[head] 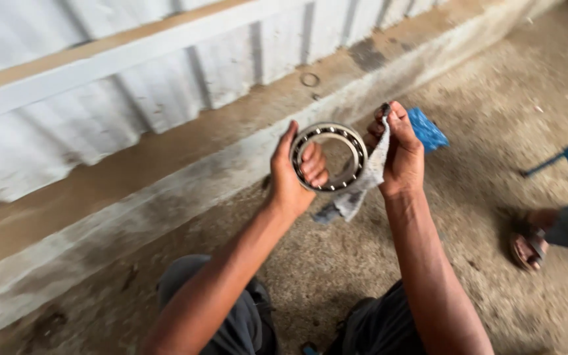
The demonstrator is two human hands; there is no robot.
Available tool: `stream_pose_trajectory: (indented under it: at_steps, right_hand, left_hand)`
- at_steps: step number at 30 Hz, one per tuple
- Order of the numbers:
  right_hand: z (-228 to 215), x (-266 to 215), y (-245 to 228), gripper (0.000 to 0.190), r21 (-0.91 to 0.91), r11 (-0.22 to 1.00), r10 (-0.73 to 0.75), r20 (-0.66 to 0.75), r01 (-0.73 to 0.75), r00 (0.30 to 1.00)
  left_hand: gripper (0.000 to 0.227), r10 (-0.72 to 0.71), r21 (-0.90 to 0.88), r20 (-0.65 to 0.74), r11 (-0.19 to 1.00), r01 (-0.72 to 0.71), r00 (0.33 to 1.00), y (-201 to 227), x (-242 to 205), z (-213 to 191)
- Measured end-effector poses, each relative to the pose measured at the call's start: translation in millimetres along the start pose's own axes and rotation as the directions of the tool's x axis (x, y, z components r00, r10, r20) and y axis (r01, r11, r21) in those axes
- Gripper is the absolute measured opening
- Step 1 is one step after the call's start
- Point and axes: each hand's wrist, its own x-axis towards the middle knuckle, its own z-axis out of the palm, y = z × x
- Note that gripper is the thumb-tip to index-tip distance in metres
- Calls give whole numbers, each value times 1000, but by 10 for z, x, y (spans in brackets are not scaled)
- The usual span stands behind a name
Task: Cleaning and inspecting a large ball bearing using a cloth and a metal measuring tool.
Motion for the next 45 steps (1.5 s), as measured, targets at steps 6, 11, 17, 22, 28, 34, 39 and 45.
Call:
stream_pose_trajectory:
  at_steps: [6,11,17,22,28,34,39,45]
  right_hand:
    - [658,-314,95,23,93,993,61,134,-74,989]
    - [970,-537,261,19,154,977,116,180,-144,977]
    - [1415,-662,344,15,173,966,160,183,-192,970]
    - [1587,-670,492,10,195,948,198,261,-253,945]
    - [1840,-501,829,14,157,961,217,74,-226,973]
    - [1794,-71,1445,17,79,994,77,57,-81,995]
    - [1665,177,1864,14,-88,996,22,-119,-33,993]
    - [1196,415,2093,11,-573,819,21,-4,-19,1000]
  left_hand:
    - [61,85,17,-32,996,-84,996,241,-846,263]
    - [59,178,106,-65,980,-171,982,426,-1323,467]
    - [56,333,59,-139,943,-328,933,519,-1663,687]
    - [53,487,70,-237,872,-485,841,666,-1864,807]
    - [45,591,260,-237,803,-536,771,900,-1632,522]
    - [34,670,765,-59,507,-397,740,1011,-1280,-129]
    - [33,591,834,-200,521,-181,782,1094,-1070,-690]
    - [30,471,583,-379,790,-190,797,1335,-1020,-903]
